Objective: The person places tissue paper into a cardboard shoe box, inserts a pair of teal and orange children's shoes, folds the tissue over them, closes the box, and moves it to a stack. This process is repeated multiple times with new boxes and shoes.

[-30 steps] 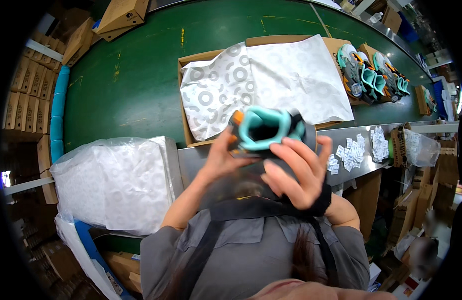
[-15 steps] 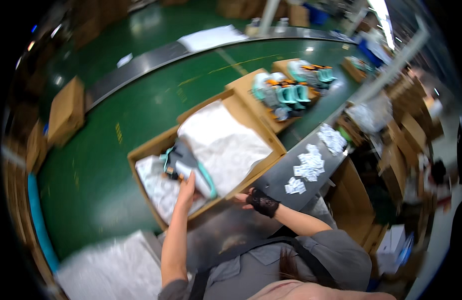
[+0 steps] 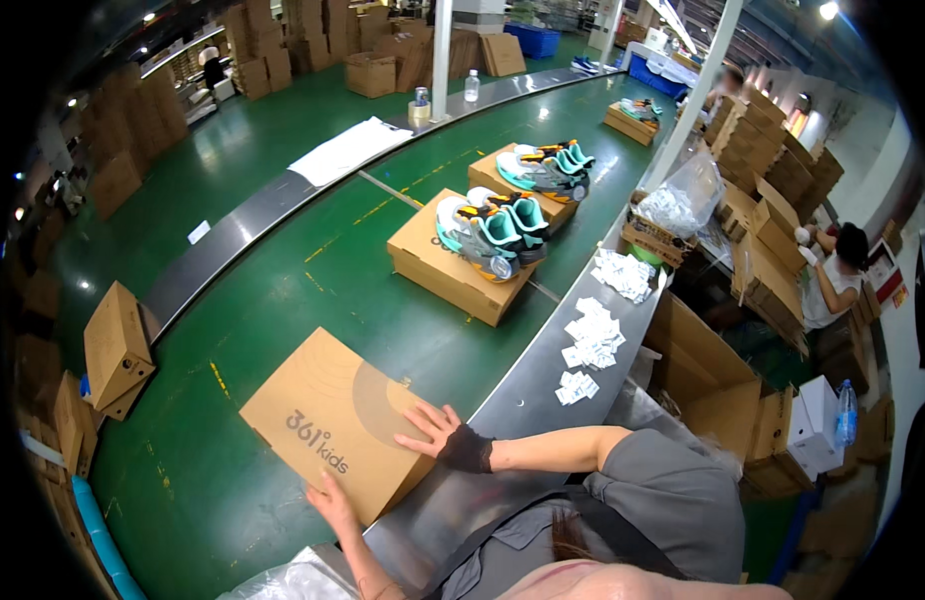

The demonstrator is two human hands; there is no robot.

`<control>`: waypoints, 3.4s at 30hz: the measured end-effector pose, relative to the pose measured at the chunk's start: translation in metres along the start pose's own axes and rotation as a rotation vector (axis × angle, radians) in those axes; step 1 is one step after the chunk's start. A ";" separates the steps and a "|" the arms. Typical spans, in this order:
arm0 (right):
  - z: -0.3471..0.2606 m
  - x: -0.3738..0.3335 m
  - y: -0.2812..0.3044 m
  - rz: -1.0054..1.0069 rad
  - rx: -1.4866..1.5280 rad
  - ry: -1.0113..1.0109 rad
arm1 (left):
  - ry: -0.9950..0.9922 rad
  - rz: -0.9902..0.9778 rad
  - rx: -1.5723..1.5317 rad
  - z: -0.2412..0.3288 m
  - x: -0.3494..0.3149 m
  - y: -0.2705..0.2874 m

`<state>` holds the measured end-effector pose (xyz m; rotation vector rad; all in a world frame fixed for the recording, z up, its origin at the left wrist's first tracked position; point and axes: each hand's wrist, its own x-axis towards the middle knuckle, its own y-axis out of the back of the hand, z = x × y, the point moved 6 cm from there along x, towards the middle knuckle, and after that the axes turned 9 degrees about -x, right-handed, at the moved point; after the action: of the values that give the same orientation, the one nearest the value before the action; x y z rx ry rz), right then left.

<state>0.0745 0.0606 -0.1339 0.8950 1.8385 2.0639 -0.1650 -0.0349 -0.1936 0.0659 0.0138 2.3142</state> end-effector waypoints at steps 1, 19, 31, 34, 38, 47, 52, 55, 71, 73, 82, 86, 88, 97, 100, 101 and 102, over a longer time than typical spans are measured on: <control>-0.002 0.002 -0.001 -0.007 -0.006 0.028 | -0.097 0.082 0.209 -0.014 0.000 0.006; 0.037 -0.021 0.133 0.245 0.155 0.109 | 0.441 -0.023 -0.937 0.068 -0.094 -0.042; 0.108 -0.026 0.017 -0.268 0.382 0.054 | -0.201 0.144 -1.265 0.189 -0.215 -0.023; 0.111 -0.031 -0.013 -0.485 0.399 0.095 | -0.267 0.551 -0.722 0.198 -0.292 0.012; 0.114 -0.047 -0.035 -0.171 0.316 0.302 | -0.302 1.122 -0.839 0.242 -0.388 -0.026; 0.109 -0.085 -0.073 -0.232 0.400 0.445 | -0.609 1.732 -0.394 0.284 -0.668 -0.101; 0.121 -0.071 -0.073 -0.299 0.382 0.456 | -0.682 1.959 -0.375 0.278 -0.713 -0.166; 0.114 -0.071 -0.068 -0.318 0.327 0.463 | -0.639 2.226 -0.512 0.253 -0.741 -0.200; 0.129 -0.082 -0.062 -0.284 0.427 0.424 | 1.402 2.665 0.751 0.206 -0.788 -0.267; 0.143 -0.081 -0.062 -0.264 0.453 0.480 | 1.162 2.440 1.208 0.247 -0.738 -0.230; 0.246 0.006 0.105 0.529 0.360 0.228 | 0.161 1.505 1.376 0.245 -0.543 -0.094; 0.290 0.035 0.131 0.518 0.057 -0.001 | 0.132 1.288 1.353 0.219 -0.467 -0.042; 0.312 0.044 0.116 0.277 -0.117 -0.121 | 0.142 1.227 1.246 0.212 -0.431 -0.024; 0.306 0.079 0.075 -0.126 -0.167 -0.202 | 0.068 0.725 0.556 0.144 -0.253 0.027; 0.292 0.065 0.087 0.095 -0.096 0.064 | -0.030 0.440 0.573 0.145 -0.179 -0.009; 0.279 0.054 0.096 0.216 -0.139 0.222 | -0.017 0.403 0.512 0.143 -0.160 -0.015; 0.259 0.050 0.121 0.271 0.257 0.138 | -0.002 0.380 0.452 0.139 -0.145 -0.019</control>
<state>0.2122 0.2771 0.0017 1.1482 2.2012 2.1196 -0.0462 -0.1300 -0.0614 0.3238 0.5683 2.6448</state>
